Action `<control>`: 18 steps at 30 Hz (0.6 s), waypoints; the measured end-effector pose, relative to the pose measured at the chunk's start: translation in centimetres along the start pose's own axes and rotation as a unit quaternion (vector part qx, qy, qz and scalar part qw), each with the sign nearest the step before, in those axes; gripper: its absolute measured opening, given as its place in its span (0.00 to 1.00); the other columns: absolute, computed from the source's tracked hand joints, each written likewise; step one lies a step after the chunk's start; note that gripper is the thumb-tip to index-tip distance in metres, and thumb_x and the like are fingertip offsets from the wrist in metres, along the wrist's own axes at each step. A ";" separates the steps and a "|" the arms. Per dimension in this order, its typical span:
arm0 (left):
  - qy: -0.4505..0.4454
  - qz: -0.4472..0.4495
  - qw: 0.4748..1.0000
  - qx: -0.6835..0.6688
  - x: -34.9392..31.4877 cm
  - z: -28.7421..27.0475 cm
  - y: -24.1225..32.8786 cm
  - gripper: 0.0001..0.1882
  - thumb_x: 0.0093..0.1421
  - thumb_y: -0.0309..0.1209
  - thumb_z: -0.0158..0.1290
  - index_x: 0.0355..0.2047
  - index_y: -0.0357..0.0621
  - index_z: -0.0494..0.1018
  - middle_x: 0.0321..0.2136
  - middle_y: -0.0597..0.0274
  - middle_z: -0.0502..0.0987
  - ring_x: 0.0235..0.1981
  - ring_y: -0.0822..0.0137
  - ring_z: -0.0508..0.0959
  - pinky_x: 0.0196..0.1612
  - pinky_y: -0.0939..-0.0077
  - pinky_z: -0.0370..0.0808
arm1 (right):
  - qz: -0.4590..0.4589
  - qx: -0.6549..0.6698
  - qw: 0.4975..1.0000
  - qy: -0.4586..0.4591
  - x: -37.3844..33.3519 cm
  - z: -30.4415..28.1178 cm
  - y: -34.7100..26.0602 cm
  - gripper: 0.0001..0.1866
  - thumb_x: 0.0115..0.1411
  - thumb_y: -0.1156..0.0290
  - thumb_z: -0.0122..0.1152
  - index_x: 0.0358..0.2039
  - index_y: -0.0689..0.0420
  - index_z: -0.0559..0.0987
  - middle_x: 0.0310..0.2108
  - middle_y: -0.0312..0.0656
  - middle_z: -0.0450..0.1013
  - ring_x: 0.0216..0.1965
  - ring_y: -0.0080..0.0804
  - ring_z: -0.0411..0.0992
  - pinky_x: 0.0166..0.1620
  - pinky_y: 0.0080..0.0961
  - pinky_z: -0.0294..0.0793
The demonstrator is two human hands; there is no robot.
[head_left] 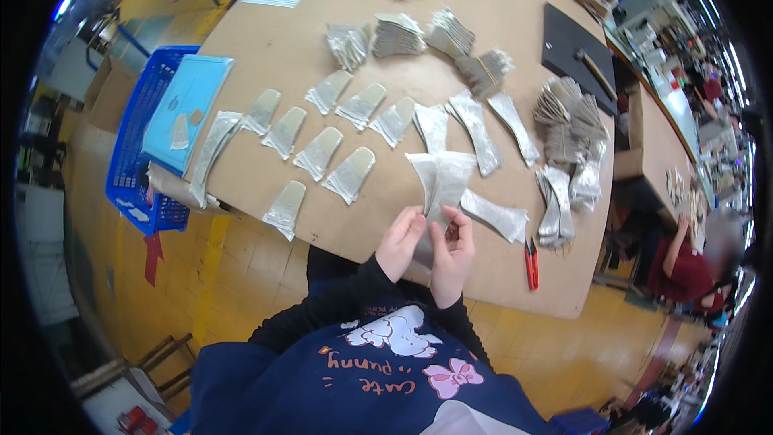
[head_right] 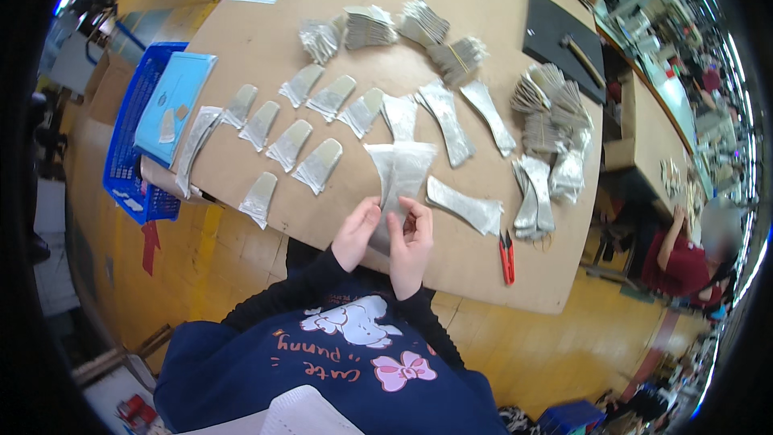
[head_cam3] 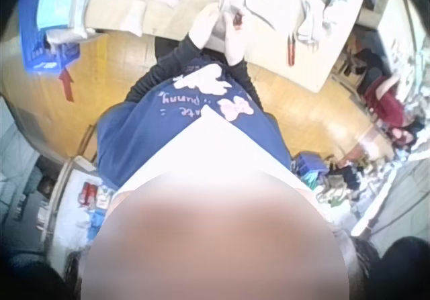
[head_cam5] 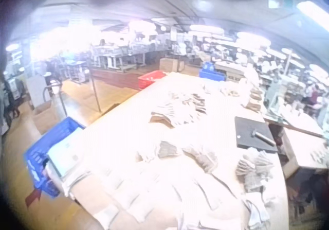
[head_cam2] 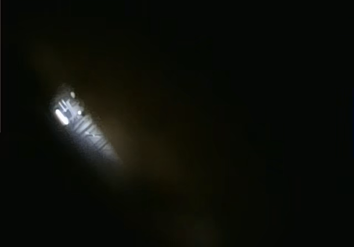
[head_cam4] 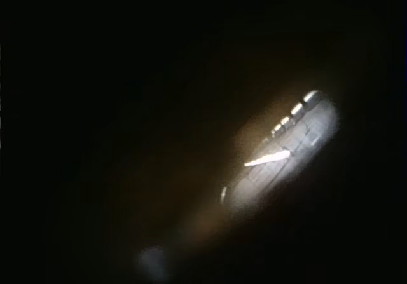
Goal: The person repeatedly picks up small fabric pieces and places them into clear plastic bags on a table. They then stack the filled bags into neat piles. The process is continuous and repetitive throughout the clip.
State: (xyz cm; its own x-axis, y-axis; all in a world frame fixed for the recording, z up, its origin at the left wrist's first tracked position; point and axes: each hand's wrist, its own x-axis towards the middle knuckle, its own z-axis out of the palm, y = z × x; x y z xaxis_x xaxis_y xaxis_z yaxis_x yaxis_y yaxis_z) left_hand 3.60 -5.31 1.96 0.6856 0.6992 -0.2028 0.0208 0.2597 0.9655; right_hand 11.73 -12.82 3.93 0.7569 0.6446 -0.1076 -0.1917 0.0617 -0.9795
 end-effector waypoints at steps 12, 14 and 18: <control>0.211 0.091 0.952 0.202 1.6 -7.3 -0.5 0.16 0.69 0.32 0.48 0.52 0.35 0.69 0.40 0.49 0.77 0.44 0.58 0.77 0.49 0.67 0.72 | -0.141 -0.340 0.906 -0.209 -0.2 3.4 -1.1 0.26 0.63 0.83 0.49 0.63 0.59 0.70 0.35 0.46 0.67 0.36 0.34 0.69 0.42 0.29 0.70; 0.258 0.063 0.943 0.201 2.3 -14.2 1.4 0.19 0.69 0.33 0.49 0.55 0.34 0.68 0.45 0.54 0.78 0.48 0.65 0.76 0.51 0.70 0.72 | -0.085 -0.273 0.926 -0.248 -0.7 3.5 -1.2 0.24 0.63 0.82 0.53 0.60 0.59 0.72 0.35 0.45 0.68 0.34 0.32 0.69 0.40 0.27 0.71; 0.377 0.137 0.856 0.326 1.5 -29.5 5.1 0.18 0.67 0.32 0.47 0.52 0.33 0.74 0.41 0.45 0.82 0.44 0.60 0.81 0.48 0.70 0.75 | -0.093 -0.272 0.922 -0.261 -0.8 2.9 -0.1 0.18 0.62 0.81 0.57 0.53 0.61 0.77 0.38 0.42 0.68 0.31 0.25 0.68 0.36 0.21 0.70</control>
State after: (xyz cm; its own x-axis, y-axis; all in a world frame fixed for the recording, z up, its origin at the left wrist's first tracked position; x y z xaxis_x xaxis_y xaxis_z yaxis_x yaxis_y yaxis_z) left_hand -16.75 16.69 1.77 0.0697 0.9695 0.2351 0.5044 -0.2376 0.8301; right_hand 9.35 -11.13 4.61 0.3145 0.9488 0.0287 0.3607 -0.0914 -0.9282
